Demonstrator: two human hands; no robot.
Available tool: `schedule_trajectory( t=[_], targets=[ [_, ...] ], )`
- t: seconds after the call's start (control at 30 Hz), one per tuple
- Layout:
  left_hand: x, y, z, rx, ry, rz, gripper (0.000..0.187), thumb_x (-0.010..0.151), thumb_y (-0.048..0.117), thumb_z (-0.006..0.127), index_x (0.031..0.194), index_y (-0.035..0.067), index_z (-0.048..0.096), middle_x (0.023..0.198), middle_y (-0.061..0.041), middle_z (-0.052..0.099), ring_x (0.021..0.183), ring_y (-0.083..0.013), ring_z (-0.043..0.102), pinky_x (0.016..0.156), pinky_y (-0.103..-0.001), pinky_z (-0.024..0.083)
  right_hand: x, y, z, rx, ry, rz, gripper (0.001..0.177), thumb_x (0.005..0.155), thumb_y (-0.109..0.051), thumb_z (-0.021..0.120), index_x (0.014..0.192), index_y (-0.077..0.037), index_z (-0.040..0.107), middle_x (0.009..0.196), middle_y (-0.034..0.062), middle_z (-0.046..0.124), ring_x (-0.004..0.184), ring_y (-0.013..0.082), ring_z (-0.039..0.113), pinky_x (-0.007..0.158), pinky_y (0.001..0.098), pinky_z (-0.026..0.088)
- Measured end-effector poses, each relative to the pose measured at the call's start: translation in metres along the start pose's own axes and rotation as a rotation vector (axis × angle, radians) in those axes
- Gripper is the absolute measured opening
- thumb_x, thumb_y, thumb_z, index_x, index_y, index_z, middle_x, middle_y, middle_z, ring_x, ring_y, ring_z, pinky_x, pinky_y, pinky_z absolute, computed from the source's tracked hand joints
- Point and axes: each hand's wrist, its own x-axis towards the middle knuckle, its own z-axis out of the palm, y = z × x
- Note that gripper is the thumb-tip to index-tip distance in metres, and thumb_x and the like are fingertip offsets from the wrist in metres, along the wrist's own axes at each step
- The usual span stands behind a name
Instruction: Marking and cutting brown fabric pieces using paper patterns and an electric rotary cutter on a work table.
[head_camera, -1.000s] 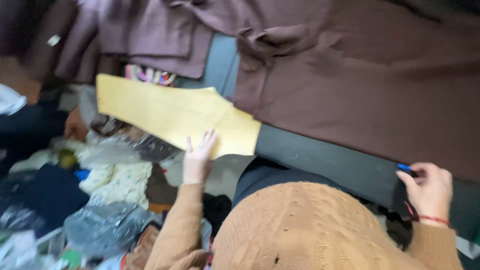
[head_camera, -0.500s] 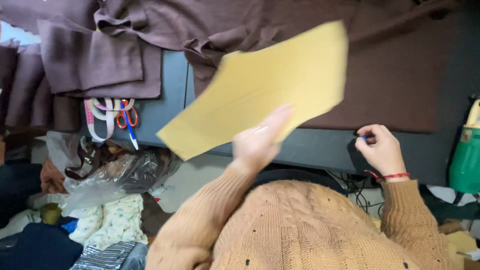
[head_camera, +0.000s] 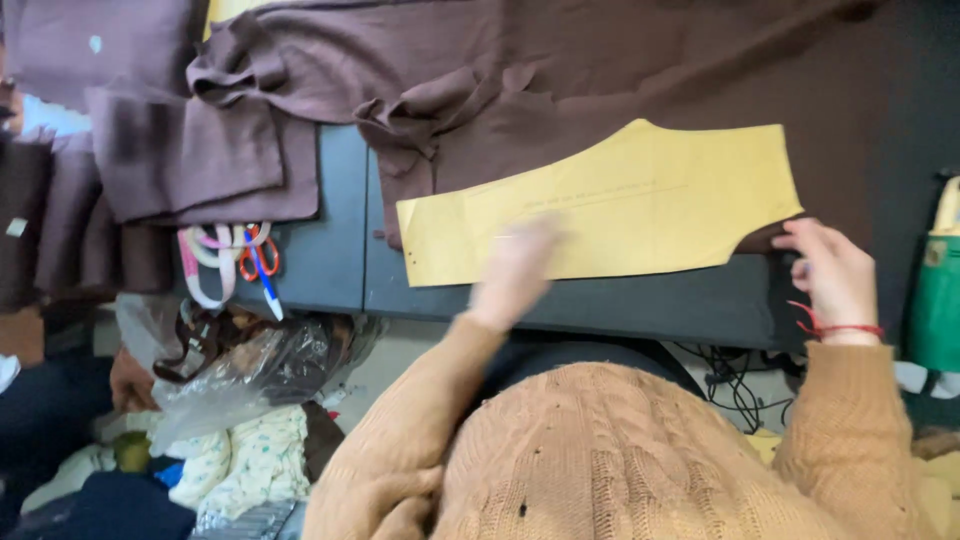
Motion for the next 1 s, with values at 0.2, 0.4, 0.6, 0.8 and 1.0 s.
schedule_trajectory(
  t=[0.2,0.4,0.6,0.8,1.0],
  targets=[
    [-0.084,-0.081,-0.081,0.197,0.454,-0.723,0.036,0.088,0.018,0.077,0.123,0.008,0.071,0.116,-0.009,0.074,0.103,-0.0272,0.07,0.093,-0.041,0.055,0.05,0.033,0.002,-0.324,0.267,-0.556,0.029,0.107,-0.005,0.083,0.133,0.006,0.074,0.116,0.0158,0.076,0.097,0.0234,0.07,0.084,0.0331,0.055],
    [-0.091,-0.083,-0.083,-0.163,0.179,-1.01,0.033,0.095,0.029,0.078,0.119,0.007,0.077,0.088,-0.005,0.081,0.073,-0.0146,0.076,0.069,-0.029,0.058,0.07,0.0,0.005,-0.364,0.078,-0.36,0.04,0.103,-0.007,0.084,0.138,0.009,0.073,0.114,0.0186,0.078,0.093,0.0224,0.072,0.082,0.0311,0.058],
    [-0.043,-0.07,-0.048,-0.357,0.262,-0.828,0.022,0.097,0.023,0.077,0.107,0.003,0.075,0.08,-0.004,0.078,0.065,-0.0114,0.074,0.061,-0.027,0.055,0.144,0.076,-0.08,-0.291,0.116,-0.484,0.02,0.116,0.002,0.077,0.134,0.009,0.074,0.118,0.0145,0.076,0.096,0.0179,0.068,0.084,0.0283,0.058],
    [-0.003,-0.085,-0.022,-0.294,0.284,-0.928,0.03,0.097,0.026,0.075,0.122,0.011,0.073,0.094,-0.002,0.084,0.07,-0.0109,0.078,0.071,-0.029,0.06,0.147,0.086,-0.085,-0.306,0.14,-0.377,0.027,0.12,-0.007,0.079,0.141,0.008,0.069,0.113,0.0127,0.073,0.081,0.012,0.064,0.062,0.0232,0.052],
    [-0.022,-0.099,-0.025,-0.155,0.386,-0.912,0.025,0.096,0.03,0.077,0.114,0.013,0.073,0.093,-0.001,0.085,0.064,-0.0133,0.079,0.068,-0.03,0.06,0.157,0.104,-0.069,-0.196,0.084,-0.439,0.027,0.113,0.002,0.08,0.137,0.007,0.07,0.114,0.0087,0.072,0.094,0.0102,0.064,0.087,0.0213,0.056]
  ],
)
